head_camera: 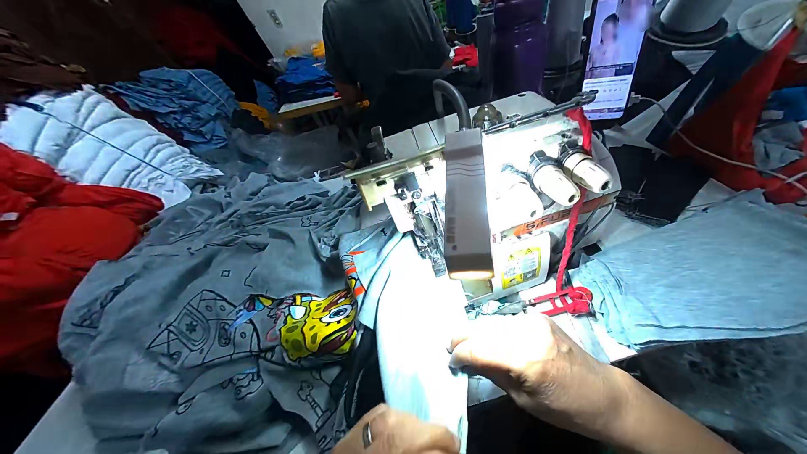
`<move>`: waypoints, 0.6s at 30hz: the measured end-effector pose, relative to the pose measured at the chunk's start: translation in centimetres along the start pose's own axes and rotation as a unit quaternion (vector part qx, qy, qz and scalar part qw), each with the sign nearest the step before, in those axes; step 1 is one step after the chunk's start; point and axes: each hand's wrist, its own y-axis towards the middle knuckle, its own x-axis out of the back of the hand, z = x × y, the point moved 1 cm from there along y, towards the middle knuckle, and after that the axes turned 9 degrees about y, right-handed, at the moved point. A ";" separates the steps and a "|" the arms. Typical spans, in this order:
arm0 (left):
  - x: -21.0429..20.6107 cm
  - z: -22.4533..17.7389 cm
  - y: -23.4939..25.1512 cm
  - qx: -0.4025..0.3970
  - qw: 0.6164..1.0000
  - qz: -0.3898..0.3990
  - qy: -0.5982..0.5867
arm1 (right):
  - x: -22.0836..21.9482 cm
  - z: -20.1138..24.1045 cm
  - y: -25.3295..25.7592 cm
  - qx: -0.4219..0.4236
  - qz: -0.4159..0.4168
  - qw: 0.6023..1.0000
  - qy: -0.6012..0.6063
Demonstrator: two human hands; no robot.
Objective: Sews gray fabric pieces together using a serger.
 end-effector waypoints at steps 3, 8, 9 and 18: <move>-0.8 0.7 1.1 0.007 0.999 -0.024 0.042 | 0.2 0.0 0.4 -0.018 -0.003 1.000 -0.004; -2.4 1.7 2.0 0.097 0.987 -0.094 0.087 | 0.6 0.1 0.7 -0.036 -0.022 0.998 0.050; -2.8 2.0 2.2 0.113 0.984 -0.110 0.085 | 0.6 0.1 0.8 -0.035 -0.031 0.998 0.048; -3.8 3.0 3.1 0.130 0.963 -0.177 0.160 | -0.1 -0.2 1.7 0.036 -0.091 0.995 -0.016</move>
